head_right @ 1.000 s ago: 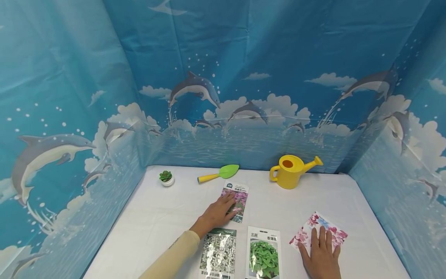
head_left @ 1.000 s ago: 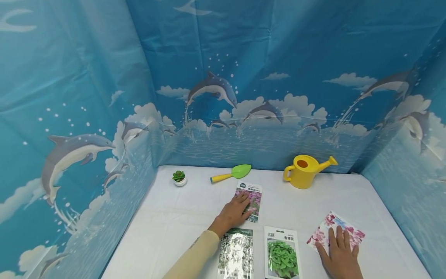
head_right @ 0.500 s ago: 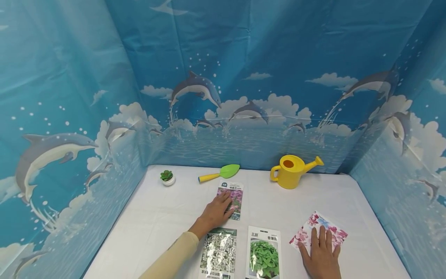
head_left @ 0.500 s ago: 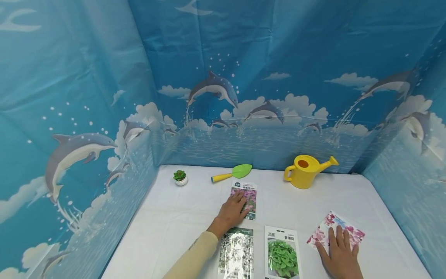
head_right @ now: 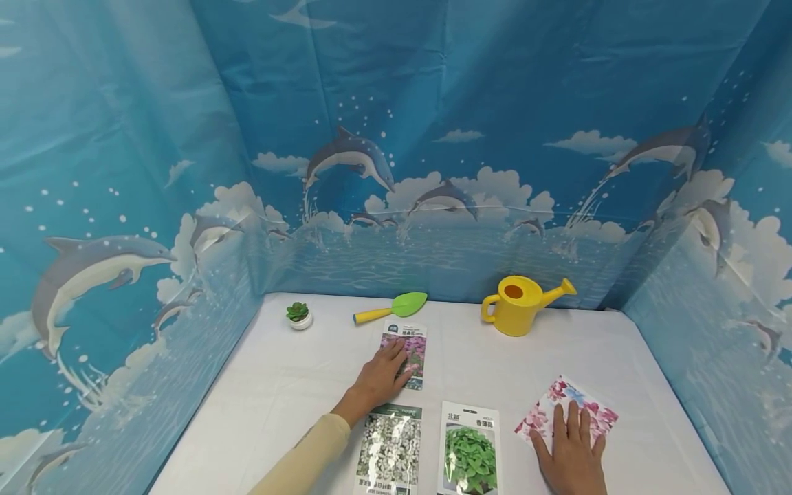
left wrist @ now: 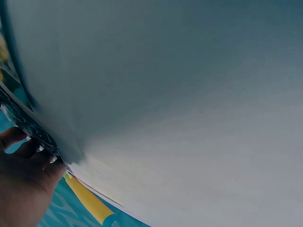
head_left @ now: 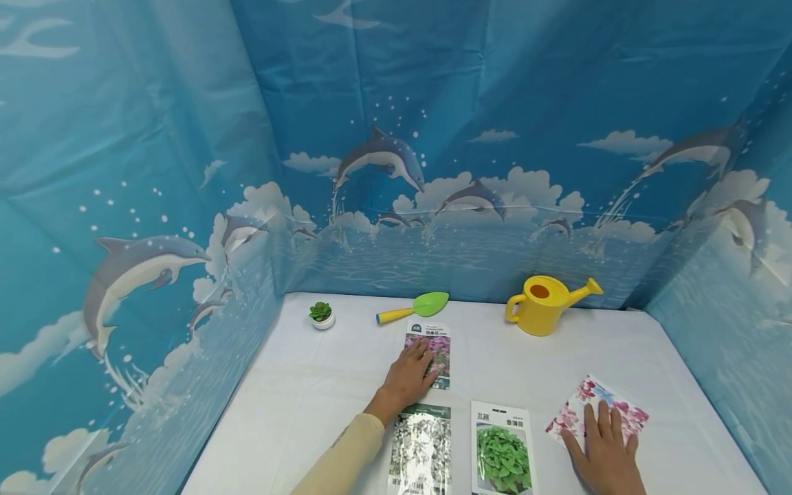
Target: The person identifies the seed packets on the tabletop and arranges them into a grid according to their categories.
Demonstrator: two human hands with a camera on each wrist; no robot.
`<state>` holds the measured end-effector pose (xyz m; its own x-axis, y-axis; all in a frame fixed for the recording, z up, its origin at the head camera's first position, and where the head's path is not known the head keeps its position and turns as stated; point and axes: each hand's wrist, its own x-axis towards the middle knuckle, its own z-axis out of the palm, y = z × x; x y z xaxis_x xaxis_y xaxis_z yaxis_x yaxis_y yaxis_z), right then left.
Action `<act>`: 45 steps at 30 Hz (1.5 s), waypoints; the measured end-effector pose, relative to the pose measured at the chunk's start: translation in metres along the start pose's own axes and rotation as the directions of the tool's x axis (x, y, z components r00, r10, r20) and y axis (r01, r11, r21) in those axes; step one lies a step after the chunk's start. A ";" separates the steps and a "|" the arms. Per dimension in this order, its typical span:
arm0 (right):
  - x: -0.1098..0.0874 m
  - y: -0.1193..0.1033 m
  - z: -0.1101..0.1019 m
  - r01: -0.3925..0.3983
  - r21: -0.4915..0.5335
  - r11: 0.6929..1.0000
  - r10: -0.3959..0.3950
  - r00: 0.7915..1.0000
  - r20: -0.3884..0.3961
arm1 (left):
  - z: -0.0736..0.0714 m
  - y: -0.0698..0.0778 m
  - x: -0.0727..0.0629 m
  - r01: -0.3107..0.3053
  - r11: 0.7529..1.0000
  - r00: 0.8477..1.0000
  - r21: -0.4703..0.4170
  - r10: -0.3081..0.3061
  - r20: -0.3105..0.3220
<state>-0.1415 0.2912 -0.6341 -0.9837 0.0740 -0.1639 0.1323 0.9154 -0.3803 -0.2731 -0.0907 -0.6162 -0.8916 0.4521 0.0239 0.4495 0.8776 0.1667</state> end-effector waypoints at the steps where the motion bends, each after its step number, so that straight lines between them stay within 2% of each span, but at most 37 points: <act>1: 0.000 0.000 0.000 0.000 0.000 1.000 0.000 1.000 0.000 | 0.000 0.000 0.000 -0.002 1.000 1.000 0.001 0.002 -0.006; 7: 0.002 0.002 0.002 -0.005 -0.009 1.000 0.005 1.000 0.004 | 0.003 -0.001 -0.003 -0.011 1.000 0.999 0.000 0.011 -0.035; 14: 0.005 0.002 0.003 0.003 -0.011 1.000 -0.003 1.000 -0.002 | 0.001 0.001 -0.006 -0.008 1.000 1.000 0.021 0.008 -0.022; 29: 0.007 -0.003 -0.001 -0.002 0.000 1.000 0.002 1.000 0.028 | 0.002 0.003 -0.011 -0.019 1.000 0.999 0.012 0.020 -0.049; 34: 0.008 -0.003 -0.002 0.008 0.016 1.000 -0.008 0.999 0.031 | -0.001 0.004 -0.012 -0.010 0.999 0.999 0.036 0.012 -0.039; 45: 0.012 -0.006 -0.005 0.057 0.050 0.997 -0.057 0.998 0.007 | -0.001 0.004 -0.013 -0.017 1.000 0.999 0.013 0.017 -0.051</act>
<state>-0.1547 0.2886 -0.6294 -0.9888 0.0189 -0.1484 0.0823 0.8973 -0.4337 -0.2598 -0.0934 -0.6145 -0.8854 0.4585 0.0771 0.4649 0.8720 0.1532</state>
